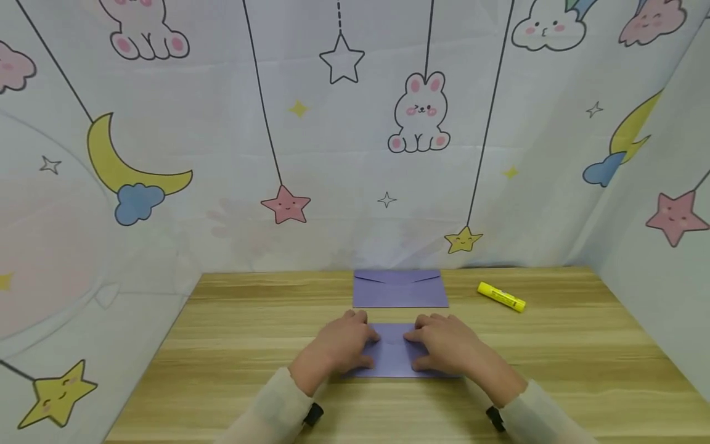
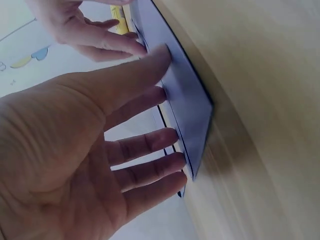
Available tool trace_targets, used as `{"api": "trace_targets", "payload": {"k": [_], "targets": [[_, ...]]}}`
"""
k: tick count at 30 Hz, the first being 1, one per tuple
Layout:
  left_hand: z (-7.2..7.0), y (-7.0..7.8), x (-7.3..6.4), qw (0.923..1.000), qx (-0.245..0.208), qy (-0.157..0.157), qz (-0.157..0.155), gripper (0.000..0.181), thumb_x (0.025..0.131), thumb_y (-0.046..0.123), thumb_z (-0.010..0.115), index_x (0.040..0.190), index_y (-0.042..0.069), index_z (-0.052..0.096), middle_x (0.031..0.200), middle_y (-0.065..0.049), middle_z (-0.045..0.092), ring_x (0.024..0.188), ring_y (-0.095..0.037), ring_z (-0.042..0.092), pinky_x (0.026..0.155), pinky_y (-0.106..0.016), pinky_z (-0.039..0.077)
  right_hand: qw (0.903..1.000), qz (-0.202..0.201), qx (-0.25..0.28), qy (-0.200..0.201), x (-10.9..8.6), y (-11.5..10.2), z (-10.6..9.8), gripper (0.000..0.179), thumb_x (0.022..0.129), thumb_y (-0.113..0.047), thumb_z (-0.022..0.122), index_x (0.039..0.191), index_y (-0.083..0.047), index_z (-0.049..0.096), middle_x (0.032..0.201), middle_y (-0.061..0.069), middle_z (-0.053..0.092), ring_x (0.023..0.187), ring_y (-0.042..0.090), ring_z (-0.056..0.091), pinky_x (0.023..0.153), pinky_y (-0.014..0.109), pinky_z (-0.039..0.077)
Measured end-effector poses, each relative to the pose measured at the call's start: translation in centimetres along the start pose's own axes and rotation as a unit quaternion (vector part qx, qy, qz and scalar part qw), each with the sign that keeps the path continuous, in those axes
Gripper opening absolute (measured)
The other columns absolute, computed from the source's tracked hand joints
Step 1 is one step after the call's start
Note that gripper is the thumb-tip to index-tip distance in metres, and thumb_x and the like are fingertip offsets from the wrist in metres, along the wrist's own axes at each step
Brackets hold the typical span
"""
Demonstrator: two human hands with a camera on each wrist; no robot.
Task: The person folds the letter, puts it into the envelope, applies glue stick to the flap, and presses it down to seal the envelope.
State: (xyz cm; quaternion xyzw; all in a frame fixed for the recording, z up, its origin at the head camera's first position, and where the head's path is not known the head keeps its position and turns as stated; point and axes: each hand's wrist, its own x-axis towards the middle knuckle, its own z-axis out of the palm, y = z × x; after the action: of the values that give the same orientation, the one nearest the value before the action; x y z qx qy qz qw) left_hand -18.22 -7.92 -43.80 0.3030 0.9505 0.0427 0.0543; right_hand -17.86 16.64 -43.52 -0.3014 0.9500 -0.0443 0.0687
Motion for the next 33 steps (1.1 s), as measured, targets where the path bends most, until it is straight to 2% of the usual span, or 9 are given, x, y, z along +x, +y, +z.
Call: {"api": "trace_targets", "payload": {"k": [3, 7, 11, 16, 20, 23, 26, 29, 33], "targets": [[0.0, 0.7, -0.1, 0.9998, -0.009, -0.013, 0.015, 0.045, 0.091, 0.033, 0.087, 0.134, 0.023, 0.076, 0.114, -0.001, 0.056, 0.106, -0.020, 0.051, 0.090, -0.034, 0.054, 1.0000, -0.004, 0.005, 0.004, -0.4, -0.1, 0.0, 0.056, 0.086, -0.041, 0.089, 0.135, -0.017, 0.076, 0.116, 0.003, 0.066, 0.104, 0.025, 0.063, 0.085, 0.047, 0.054], [0.3, 1.4, -0.3, 0.9993, 0.003, -0.021, 0.030, 0.051, 0.094, 0.040, 0.082, 0.143, 0.031, 0.070, 0.120, -0.003, 0.054, 0.106, -0.020, 0.047, 0.092, -0.038, 0.053, 0.9997, -0.023, 0.013, -0.003, -0.6, -0.3, 0.1, 0.055, 0.088, -0.040, 0.088, 0.137, -0.019, 0.074, 0.116, 0.004, 0.065, 0.102, 0.023, 0.059, 0.086, 0.044, 0.055], [0.4, 2.0, -0.2, 0.9990, 0.014, -0.035, 0.023, 0.054, 0.096, 0.046, 0.080, 0.146, 0.036, 0.066, 0.129, -0.005, 0.052, 0.110, -0.022, 0.046, 0.091, -0.042, 0.054, 0.9995, -0.029, 0.003, -0.006, -0.7, -0.4, 0.3, 0.055, 0.090, -0.041, 0.086, 0.139, -0.023, 0.073, 0.115, 0.004, 0.063, 0.100, 0.022, 0.057, 0.081, 0.042, 0.054], [0.2, 2.4, 0.0, 0.9985, 0.031, -0.042, 0.016, 0.054, 0.096, 0.047, 0.079, 0.147, 0.038, 0.065, 0.134, -0.006, 0.052, 0.112, -0.025, 0.047, 0.089, -0.039, 0.055, 0.9995, -0.025, -0.017, -0.005, -0.8, -0.3, 0.1, 0.056, 0.089, -0.045, 0.086, 0.140, -0.026, 0.073, 0.115, 0.003, 0.063, 0.098, 0.022, 0.058, 0.075, 0.043, 0.053], [0.1, 2.5, 0.2, 0.9981, 0.042, -0.042, 0.014, 0.054, 0.096, 0.048, 0.079, 0.147, 0.043, 0.063, 0.135, -0.008, 0.052, 0.112, -0.026, 0.047, 0.088, -0.039, 0.055, 0.9996, -0.025, -0.016, -0.004, -0.8, 0.0, -0.2, 0.056, 0.088, -0.044, 0.087, 0.138, -0.021, 0.074, 0.117, 0.005, 0.065, 0.102, 0.024, 0.062, 0.082, 0.046, 0.056], [0.0, 2.7, 0.3, 0.9980, 0.043, -0.046, 0.011, 0.055, 0.096, 0.048, 0.078, 0.148, 0.047, 0.061, 0.135, -0.009, 0.052, 0.112, -0.027, 0.046, 0.086, -0.039, 0.055, 0.9997, -0.019, -0.012, -0.006, -0.9, 0.3, -0.4, 0.056, 0.087, -0.043, 0.089, 0.134, -0.014, 0.076, 0.124, 0.006, 0.068, 0.112, 0.026, 0.066, 0.093, 0.048, 0.056], [-0.1, 2.9, 0.4, 0.9979, 0.037, -0.052, 0.008, 0.055, 0.097, 0.047, 0.077, 0.149, 0.049, 0.059, 0.135, -0.010, 0.051, 0.113, -0.029, 0.046, 0.086, -0.041, 0.056, 0.9999, -0.004, -0.008, -0.014, -1.0, 0.5, -0.4, 0.057, 0.087, -0.043, 0.089, 0.133, -0.011, 0.076, 0.132, 0.006, 0.067, 0.121, 0.027, 0.064, 0.099, 0.052, 0.054], [-0.1, 3.0, 0.3, 0.9978, 0.036, -0.055, 0.005, 0.056, 0.097, 0.048, 0.076, 0.150, 0.049, 0.058, 0.137, -0.010, 0.050, 0.116, -0.029, 0.046, 0.088, -0.043, 0.055, 0.9998, 0.003, -0.007, -0.017, -1.2, 0.5, -0.4, 0.058, 0.087, -0.044, 0.088, 0.134, -0.013, 0.075, 0.135, 0.006, 0.066, 0.125, 0.029, 0.062, 0.098, 0.059, 0.052], [0.2, 2.8, 0.3, 0.9975, 0.037, -0.061, 0.001, 0.056, 0.099, 0.049, 0.073, 0.152, 0.048, 0.056, 0.142, -0.009, 0.049, 0.121, -0.029, 0.045, 0.093, -0.044, 0.054, 0.9999, 0.004, 0.000, -0.012, -1.5, 0.5, -0.4, 0.057, 0.088, -0.044, 0.087, 0.137, -0.016, 0.074, 0.134, 0.007, 0.066, 0.122, 0.031, 0.062, 0.093, 0.063, 0.052]]}}
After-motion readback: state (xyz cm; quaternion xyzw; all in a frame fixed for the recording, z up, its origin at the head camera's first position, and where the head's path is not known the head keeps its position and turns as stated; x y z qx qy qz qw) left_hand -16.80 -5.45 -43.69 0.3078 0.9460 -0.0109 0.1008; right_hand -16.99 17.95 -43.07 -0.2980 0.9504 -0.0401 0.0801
